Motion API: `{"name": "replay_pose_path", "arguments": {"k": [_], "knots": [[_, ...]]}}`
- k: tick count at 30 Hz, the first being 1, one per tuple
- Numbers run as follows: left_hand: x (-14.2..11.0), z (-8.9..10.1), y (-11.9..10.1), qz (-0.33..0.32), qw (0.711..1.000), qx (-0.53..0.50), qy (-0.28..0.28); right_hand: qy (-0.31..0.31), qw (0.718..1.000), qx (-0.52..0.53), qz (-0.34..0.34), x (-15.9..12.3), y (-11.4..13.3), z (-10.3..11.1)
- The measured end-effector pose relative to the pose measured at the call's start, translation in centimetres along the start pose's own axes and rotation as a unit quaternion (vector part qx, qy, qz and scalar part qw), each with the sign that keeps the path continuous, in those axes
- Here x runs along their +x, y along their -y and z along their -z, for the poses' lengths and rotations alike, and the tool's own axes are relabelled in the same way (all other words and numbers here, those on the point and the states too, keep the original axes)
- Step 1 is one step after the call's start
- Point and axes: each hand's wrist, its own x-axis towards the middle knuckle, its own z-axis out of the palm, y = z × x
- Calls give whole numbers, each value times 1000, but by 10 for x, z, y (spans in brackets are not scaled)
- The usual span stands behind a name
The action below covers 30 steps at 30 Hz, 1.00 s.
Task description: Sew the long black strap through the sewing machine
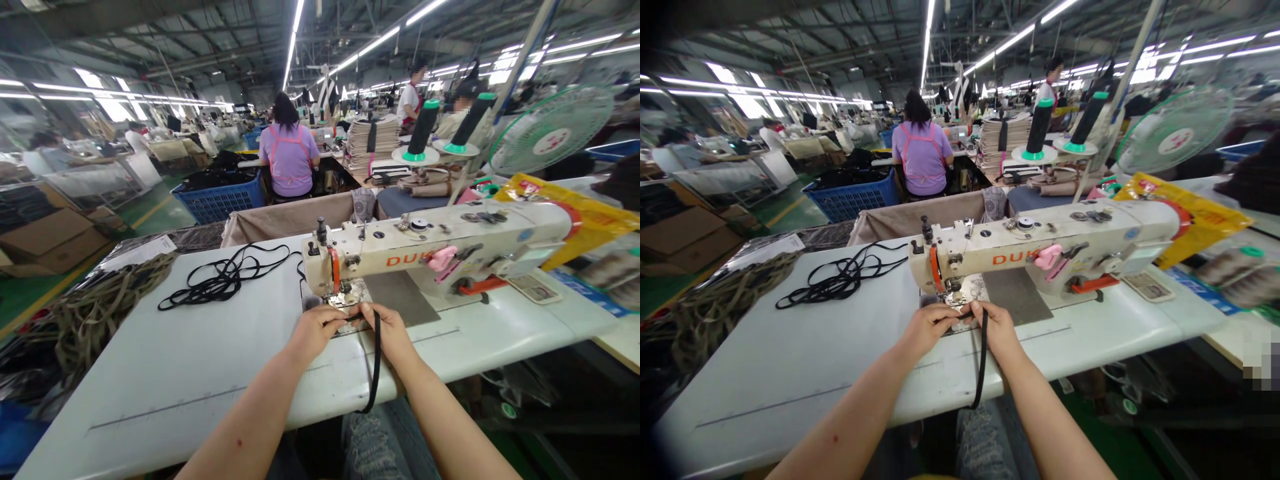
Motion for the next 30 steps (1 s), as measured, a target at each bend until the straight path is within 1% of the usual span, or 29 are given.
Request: {"name": "replay_pose_path", "arguments": {"k": [7,11,16,18,20,23,25,27,30], "knots": [[0,-2,3,-9,1000,-5,-22,43,998,35,22,0,-10,-4],[1,0,0,-9,1000,5,-12,44,998,25,41,0,-10,-4],[1,3,-7,-18,999,32,13,38,997,3,68,2,-4,-1],[1,4,-6,-45,998,44,8,39,996,-5,75,2,-3,0],[1,5,-3,-91,993,70,-8,40,996,-11,79,2,-3,1],[-2,6,2,-170,977,126,-37,46,995,-24,83,0,-4,1],[-6,7,2,-203,963,170,-48,54,994,-34,88,-1,-4,0],[-10,9,0,-221,949,222,-46,65,992,-48,99,-2,-4,-1],[-15,11,-6,-222,927,303,-17,81,986,-70,127,-4,-2,-2]]}}
